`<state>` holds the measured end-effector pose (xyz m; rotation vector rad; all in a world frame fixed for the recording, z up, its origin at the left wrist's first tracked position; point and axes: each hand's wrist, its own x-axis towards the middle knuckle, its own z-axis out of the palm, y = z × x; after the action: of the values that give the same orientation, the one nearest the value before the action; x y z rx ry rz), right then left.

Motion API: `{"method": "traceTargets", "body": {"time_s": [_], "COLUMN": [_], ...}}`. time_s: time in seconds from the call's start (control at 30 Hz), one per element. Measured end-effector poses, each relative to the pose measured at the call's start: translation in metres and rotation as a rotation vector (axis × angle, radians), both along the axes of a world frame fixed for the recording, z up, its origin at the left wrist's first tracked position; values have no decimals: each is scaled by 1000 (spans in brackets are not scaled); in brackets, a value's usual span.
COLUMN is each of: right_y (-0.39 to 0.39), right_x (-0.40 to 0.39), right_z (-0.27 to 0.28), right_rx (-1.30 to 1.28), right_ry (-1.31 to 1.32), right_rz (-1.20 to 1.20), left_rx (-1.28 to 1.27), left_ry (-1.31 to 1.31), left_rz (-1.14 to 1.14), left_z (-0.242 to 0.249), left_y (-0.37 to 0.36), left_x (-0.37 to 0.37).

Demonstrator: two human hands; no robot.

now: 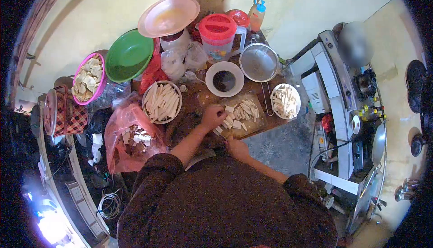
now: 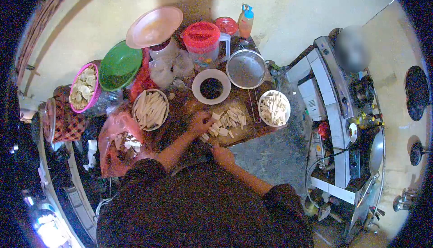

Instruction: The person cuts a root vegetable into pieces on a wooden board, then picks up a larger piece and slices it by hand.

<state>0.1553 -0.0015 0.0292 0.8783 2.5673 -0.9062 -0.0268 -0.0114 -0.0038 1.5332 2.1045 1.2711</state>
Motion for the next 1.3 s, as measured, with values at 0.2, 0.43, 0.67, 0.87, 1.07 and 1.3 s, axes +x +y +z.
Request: {"method": "traceTargets", "body": {"time_s": [0.2, 0.43, 0.67, 0.87, 1.07, 1.3], "right_y": [-1, 11, 21, 27, 27, 6], "right_x": [6, 25, 37, 54, 57, 51], "right_z": [2, -9, 2, -28, -43, -22], "right_rx": [72, 20, 87, -98, -191, 0], "right_ry": [-51, 105, 441, 445, 415, 319], "right_rz": [36, -140, -312, -537, -627, -218], "left_rx": [167, -126, -29, -58, -228, -63], "left_ry": [-152, 267, 347, 231, 281, -81], "left_rz": [163, -5, -81, -62, -274, 114], "left_z": [17, 33, 25, 29, 18, 34], "left_y": [-27, -92, -62, -11, 16, -26], "left_x": [3, 22, 35, 15, -6, 3]}}
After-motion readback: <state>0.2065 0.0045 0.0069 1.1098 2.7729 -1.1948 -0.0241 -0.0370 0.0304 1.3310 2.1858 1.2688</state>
